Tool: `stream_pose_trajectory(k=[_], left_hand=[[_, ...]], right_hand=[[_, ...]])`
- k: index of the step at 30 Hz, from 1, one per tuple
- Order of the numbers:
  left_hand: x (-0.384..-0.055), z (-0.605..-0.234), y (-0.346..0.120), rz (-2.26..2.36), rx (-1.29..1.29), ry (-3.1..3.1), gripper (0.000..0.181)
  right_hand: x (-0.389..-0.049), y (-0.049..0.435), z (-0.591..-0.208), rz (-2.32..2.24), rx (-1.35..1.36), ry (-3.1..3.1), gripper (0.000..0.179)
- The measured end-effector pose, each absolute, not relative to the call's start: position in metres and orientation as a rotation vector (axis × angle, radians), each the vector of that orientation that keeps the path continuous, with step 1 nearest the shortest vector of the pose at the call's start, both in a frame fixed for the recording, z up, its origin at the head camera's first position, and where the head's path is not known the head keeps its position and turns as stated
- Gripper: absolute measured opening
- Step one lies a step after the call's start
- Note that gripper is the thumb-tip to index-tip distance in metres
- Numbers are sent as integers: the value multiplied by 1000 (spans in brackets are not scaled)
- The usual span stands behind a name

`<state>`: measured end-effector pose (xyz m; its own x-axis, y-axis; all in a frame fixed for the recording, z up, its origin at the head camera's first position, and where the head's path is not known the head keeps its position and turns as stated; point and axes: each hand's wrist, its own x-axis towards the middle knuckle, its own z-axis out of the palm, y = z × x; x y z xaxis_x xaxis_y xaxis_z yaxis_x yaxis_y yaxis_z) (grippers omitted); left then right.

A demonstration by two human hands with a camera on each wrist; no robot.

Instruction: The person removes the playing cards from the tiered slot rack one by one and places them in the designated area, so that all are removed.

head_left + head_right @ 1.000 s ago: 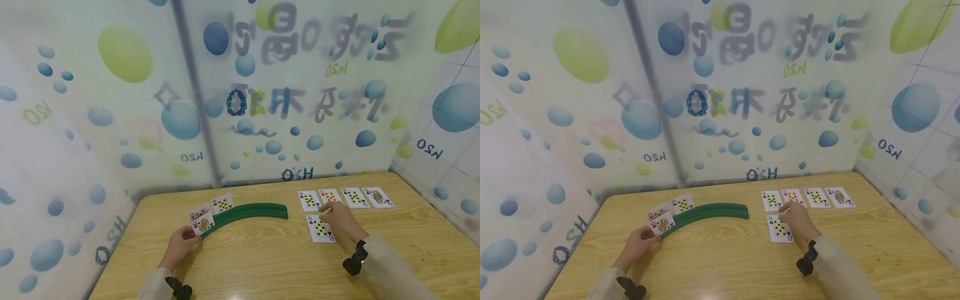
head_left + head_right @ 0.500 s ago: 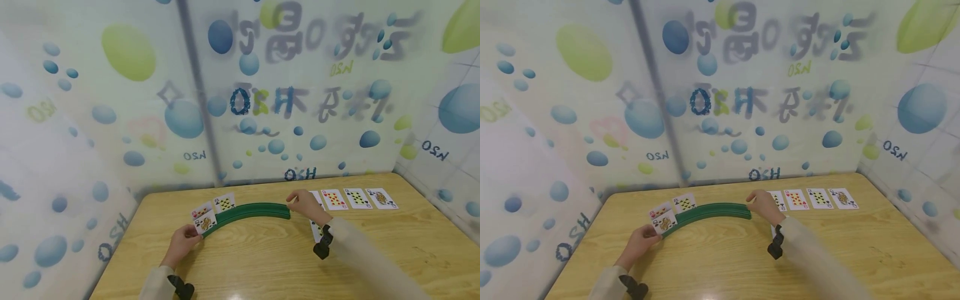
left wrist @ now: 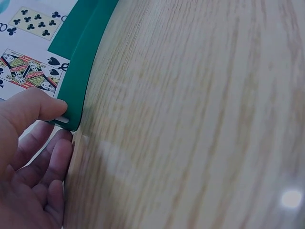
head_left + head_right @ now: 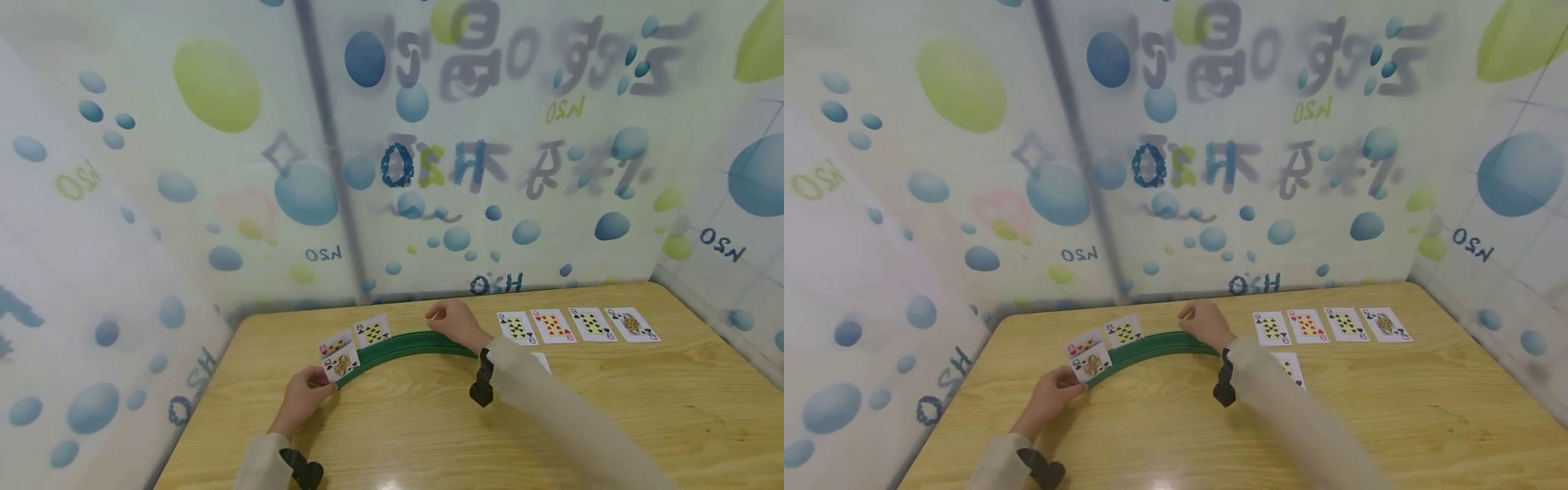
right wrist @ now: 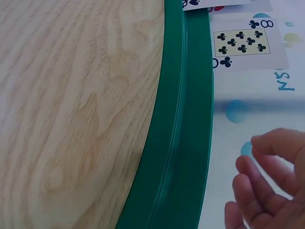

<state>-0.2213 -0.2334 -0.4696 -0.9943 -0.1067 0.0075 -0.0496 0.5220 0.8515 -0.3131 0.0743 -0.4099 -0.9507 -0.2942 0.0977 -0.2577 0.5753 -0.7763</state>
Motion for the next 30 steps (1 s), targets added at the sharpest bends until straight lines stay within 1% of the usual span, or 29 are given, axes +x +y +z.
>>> stream_pose_trajectory(k=[6,12,30], left_hand=[[-223,-467,-233,-1506,215,-2726,32],[-224,-466,-232,-1493,232,-2736,32],[-223,-468,-232,-1525,209,-2712,30]], right_hand=[[-319,51,-412,-1315,-687,2686,15],[-323,34,-422,-1256,-794,2633,18],[-322,14,-440,-1343,-734,2635,9]])
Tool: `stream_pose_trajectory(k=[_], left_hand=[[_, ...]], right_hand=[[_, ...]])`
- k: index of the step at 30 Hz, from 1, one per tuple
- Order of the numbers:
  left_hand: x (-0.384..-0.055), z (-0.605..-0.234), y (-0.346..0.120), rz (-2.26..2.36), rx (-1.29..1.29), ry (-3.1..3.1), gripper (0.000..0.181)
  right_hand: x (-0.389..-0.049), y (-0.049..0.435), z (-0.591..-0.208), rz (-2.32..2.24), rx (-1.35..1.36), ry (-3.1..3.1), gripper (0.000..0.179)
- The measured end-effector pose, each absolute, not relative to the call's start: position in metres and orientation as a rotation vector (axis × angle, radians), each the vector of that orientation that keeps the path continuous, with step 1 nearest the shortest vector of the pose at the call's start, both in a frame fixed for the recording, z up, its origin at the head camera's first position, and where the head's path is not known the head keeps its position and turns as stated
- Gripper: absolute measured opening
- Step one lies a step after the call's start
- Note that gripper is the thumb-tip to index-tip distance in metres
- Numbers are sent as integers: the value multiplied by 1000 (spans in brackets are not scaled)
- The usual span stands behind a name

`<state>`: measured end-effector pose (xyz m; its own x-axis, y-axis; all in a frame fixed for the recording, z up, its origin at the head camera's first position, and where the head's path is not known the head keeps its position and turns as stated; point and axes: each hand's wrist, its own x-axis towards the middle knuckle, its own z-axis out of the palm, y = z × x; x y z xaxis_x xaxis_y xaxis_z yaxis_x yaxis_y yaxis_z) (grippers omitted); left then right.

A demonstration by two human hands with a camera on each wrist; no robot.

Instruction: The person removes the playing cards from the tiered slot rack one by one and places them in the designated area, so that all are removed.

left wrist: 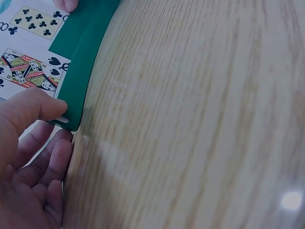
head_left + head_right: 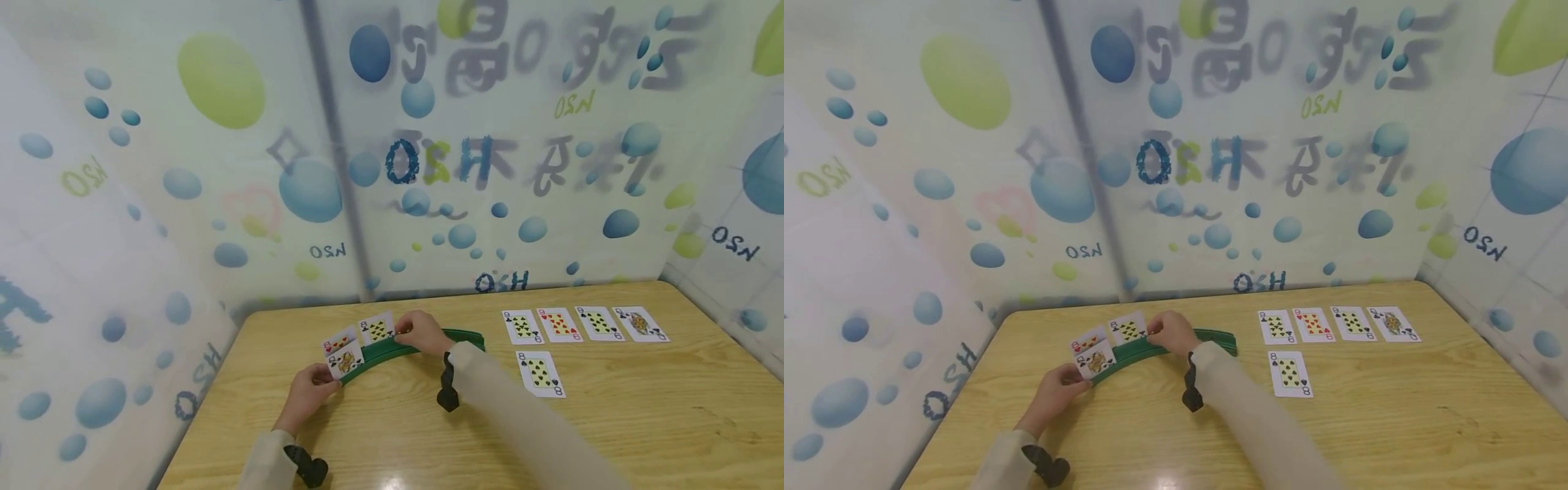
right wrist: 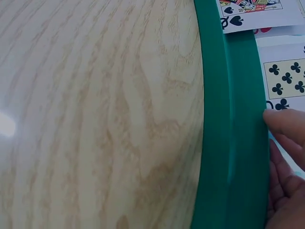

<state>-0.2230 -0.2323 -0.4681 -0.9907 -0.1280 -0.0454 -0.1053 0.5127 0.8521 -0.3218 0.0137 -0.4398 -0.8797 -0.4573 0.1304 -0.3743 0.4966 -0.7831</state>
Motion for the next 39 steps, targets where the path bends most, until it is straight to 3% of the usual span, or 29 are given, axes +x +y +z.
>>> stream_pose_trajectory(k=[32,39], left_hand=[[-222,-466,-231,-1527,226,-2712,29],[-222,-468,-231,-1530,220,-2711,29]], right_hand=[[-326,23,-439,-1483,-790,2594,8],[-327,31,-434,-1486,-693,2621,11]])
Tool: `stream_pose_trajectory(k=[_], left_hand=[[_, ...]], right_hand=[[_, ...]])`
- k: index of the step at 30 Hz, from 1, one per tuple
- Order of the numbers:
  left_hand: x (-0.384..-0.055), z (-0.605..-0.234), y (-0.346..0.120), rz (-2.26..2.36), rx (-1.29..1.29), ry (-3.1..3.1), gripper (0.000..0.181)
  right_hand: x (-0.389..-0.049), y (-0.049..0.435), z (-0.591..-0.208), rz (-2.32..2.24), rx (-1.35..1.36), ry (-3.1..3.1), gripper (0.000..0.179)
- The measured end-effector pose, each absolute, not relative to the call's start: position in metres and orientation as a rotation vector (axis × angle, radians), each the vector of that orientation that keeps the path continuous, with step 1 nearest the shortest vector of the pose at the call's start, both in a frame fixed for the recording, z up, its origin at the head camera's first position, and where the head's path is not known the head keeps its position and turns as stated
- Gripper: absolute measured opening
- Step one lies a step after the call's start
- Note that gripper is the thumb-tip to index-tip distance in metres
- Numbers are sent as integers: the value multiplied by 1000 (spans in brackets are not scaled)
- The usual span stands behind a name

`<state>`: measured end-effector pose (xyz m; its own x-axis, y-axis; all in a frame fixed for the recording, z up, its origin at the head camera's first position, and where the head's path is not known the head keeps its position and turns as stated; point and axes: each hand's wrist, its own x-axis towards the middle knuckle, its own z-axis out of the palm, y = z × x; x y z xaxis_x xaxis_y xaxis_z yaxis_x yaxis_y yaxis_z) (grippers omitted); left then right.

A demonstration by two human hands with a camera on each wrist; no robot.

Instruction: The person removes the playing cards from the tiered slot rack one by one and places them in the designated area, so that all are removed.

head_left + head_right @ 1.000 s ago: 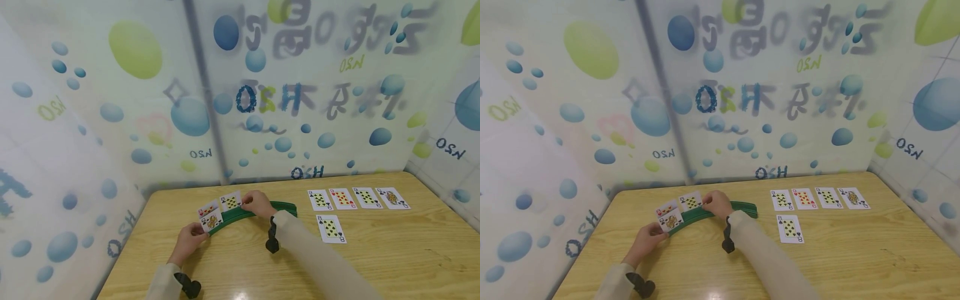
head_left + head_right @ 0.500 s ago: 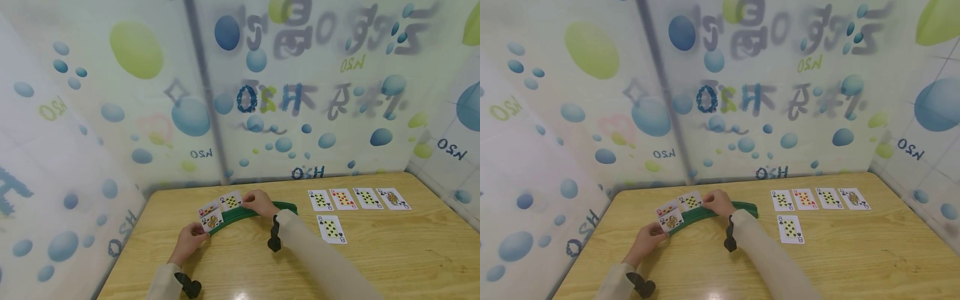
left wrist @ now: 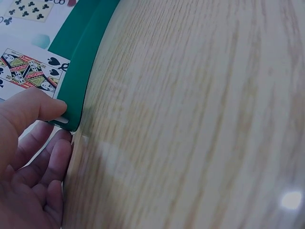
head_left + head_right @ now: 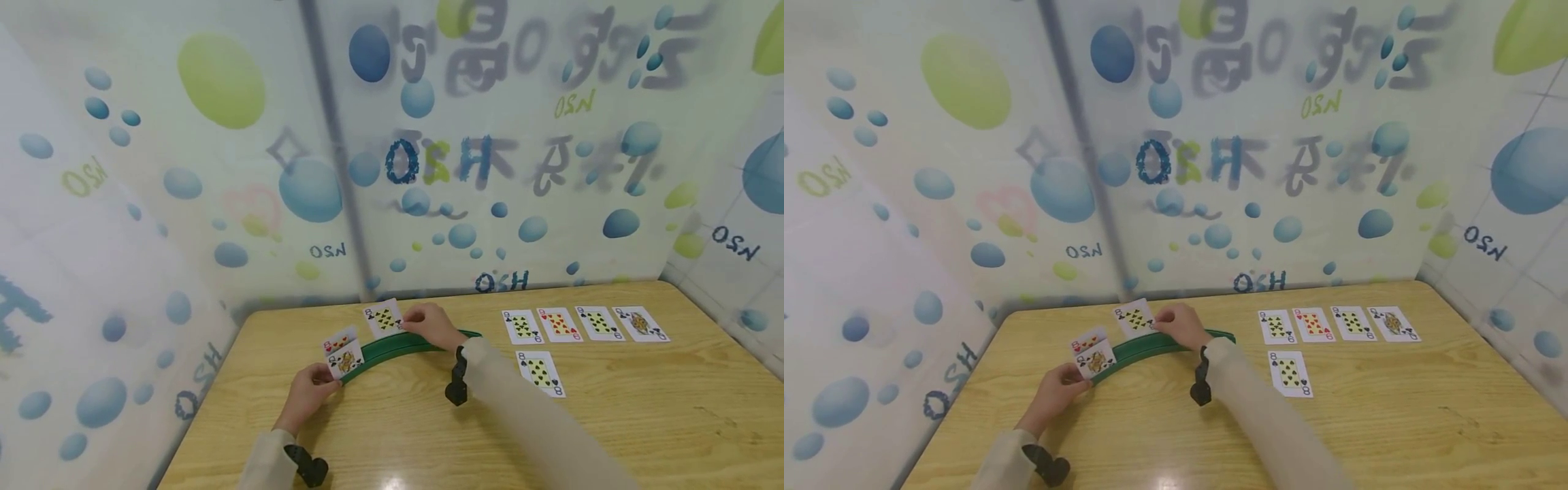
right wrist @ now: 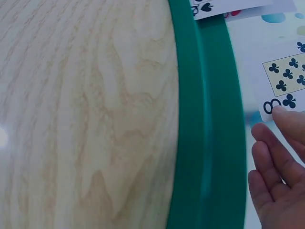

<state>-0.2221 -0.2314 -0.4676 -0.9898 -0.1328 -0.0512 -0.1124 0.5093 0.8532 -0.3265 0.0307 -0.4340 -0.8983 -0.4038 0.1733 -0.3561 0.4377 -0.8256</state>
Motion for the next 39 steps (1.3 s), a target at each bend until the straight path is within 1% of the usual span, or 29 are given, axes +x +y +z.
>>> stream_pose_trajectory(k=[8,18,24,32,39], left_hand=[[-223,-468,-231,-1501,230,-2731,30],[-223,-470,-231,-1481,225,-2720,30],[-223,-469,-232,-1483,228,-2730,30],[-222,-466,-232,-1478,225,-2750,31],[-223,-468,-232,-1480,221,-2753,32]], right_hand=[[-324,50,-423,-1494,-568,2645,12],[-316,90,-411,-1535,-643,2602,14],[-311,116,-401,-1547,-617,2599,17],[-308,147,-392,-1450,-558,2710,20],[-302,178,-392,-1417,-514,2748,23]])
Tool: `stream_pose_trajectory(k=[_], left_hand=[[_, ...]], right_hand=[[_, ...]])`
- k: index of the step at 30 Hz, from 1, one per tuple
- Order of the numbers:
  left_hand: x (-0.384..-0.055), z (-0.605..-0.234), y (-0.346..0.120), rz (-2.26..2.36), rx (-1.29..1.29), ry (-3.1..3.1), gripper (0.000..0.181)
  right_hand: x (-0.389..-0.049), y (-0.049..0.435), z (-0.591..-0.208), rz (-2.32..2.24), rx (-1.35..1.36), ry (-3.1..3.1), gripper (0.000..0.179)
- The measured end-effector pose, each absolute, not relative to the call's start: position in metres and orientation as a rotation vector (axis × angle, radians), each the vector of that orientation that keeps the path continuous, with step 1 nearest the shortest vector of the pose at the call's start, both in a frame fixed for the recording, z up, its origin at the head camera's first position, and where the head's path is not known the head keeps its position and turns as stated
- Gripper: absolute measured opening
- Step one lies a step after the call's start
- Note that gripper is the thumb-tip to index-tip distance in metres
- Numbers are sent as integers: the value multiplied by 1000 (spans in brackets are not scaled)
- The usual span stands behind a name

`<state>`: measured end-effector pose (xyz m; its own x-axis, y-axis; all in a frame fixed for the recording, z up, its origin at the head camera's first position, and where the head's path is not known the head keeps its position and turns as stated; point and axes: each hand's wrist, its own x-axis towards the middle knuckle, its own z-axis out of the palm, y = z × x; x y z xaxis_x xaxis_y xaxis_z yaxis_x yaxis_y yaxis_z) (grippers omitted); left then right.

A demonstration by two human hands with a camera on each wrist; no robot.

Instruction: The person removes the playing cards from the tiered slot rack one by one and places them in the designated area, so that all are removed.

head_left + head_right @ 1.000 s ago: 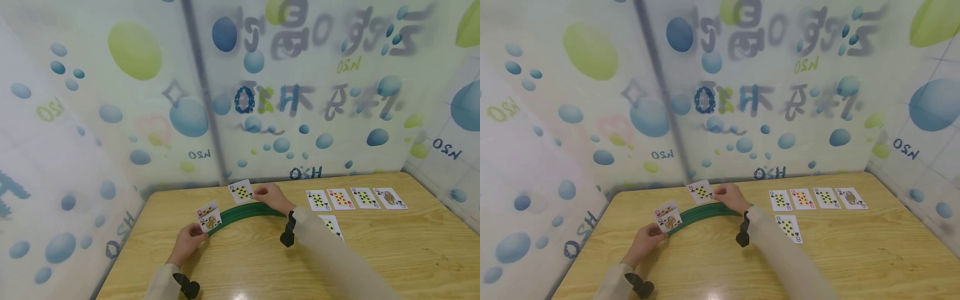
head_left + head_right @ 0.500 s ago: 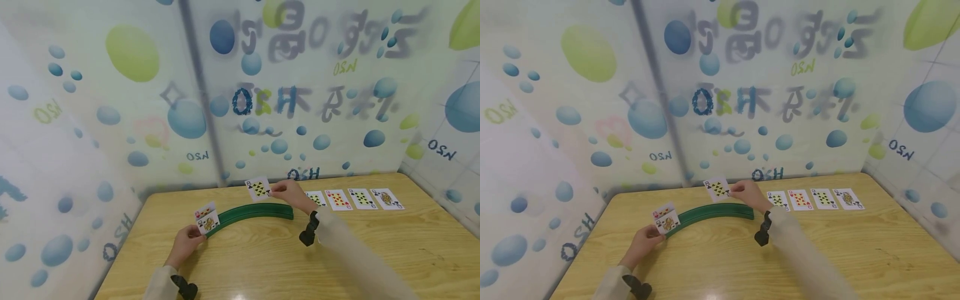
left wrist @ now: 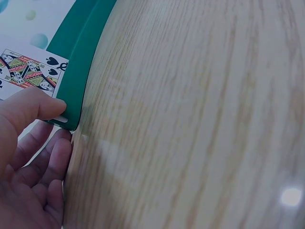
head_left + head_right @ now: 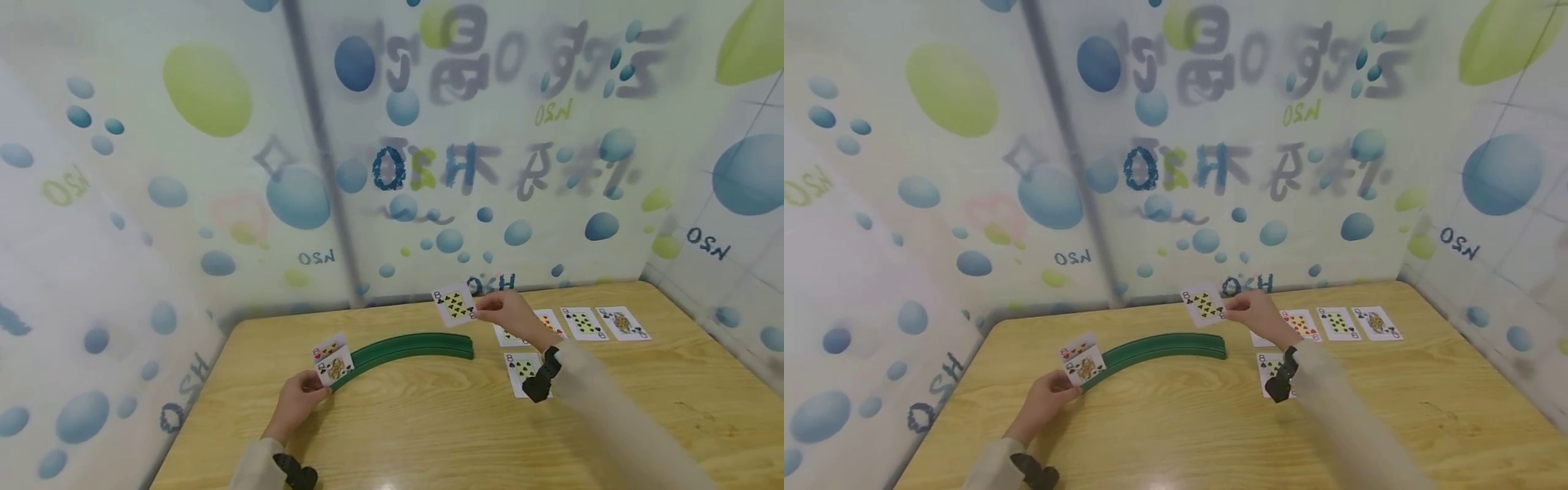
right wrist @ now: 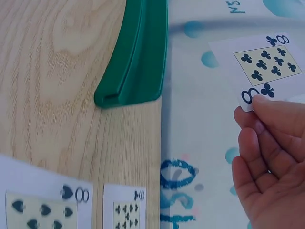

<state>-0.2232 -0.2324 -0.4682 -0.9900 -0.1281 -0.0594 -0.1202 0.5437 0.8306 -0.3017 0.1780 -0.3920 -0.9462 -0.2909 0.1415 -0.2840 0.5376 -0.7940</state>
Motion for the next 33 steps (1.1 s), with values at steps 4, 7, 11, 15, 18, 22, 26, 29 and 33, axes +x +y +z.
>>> stream_pose_trajectory(k=[4,7,11,15,18,22,26,29,33], left_hand=[[-223,-469,-233,-1488,212,-2740,32],[-222,-469,-233,-1487,206,-2734,32],[-221,-468,-233,-1489,190,-2735,35],[-222,-468,-233,-1481,196,-2738,35],[-223,-469,-232,-1470,209,-2739,33],[-224,-471,-232,-1468,217,-2742,32],[-225,-472,-232,-1476,211,-2739,32],[-226,-471,-233,-1484,203,-2734,32],[-226,-472,-233,-1489,203,-2734,32]], right_hand=[[-297,193,-393,-1400,-487,2790,22],[-293,204,-394,-1388,-452,2815,21],[-288,220,-397,-1394,-428,2837,19],[-285,234,-403,-1373,-422,2885,18],[-281,244,-406,-1346,-401,2923,18],[-274,255,-413,-1322,-338,2944,20],[-268,266,-420,-1290,-281,2973,22],[-263,273,-426,-1282,-277,2976,22],[-255,282,-431,-1270,-249,2952,24]])
